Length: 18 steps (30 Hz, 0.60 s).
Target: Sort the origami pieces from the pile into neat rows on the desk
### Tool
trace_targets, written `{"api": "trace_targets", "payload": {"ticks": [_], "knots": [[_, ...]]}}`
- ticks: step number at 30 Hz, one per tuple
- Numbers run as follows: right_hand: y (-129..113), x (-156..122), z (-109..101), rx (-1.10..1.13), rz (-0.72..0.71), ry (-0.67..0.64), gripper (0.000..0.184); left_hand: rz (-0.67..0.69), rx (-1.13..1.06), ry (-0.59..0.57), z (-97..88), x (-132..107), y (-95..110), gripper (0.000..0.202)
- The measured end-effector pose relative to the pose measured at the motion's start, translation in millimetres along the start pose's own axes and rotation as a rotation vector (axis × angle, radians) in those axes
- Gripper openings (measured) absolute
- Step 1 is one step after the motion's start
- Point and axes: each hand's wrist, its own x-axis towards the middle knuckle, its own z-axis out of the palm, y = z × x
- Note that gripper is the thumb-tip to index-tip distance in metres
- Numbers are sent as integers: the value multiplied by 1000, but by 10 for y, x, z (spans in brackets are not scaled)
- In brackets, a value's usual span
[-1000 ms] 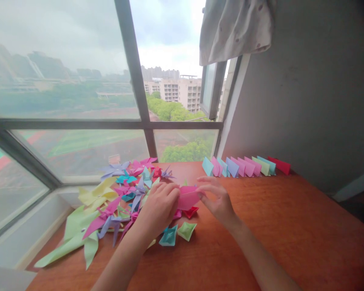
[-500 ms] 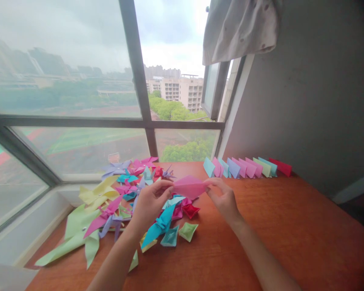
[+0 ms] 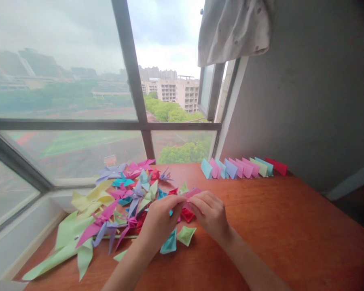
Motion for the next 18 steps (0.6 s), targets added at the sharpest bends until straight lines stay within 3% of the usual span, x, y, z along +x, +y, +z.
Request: {"api": "trace_targets", "payload": {"ticks": [4, 9, 18], "knots": [[69, 13, -69, 31, 23, -84, 20, -35, -59, -23, -116, 48, -42, 16], [180, 26, -114, 51, 118, -57, 19, -154, -131, 20, -285, 99, -159, 16], [399, 47, -180, 95, 216, -34, 17, -405, -445, 82, -510, 77, -432, 25]]}}
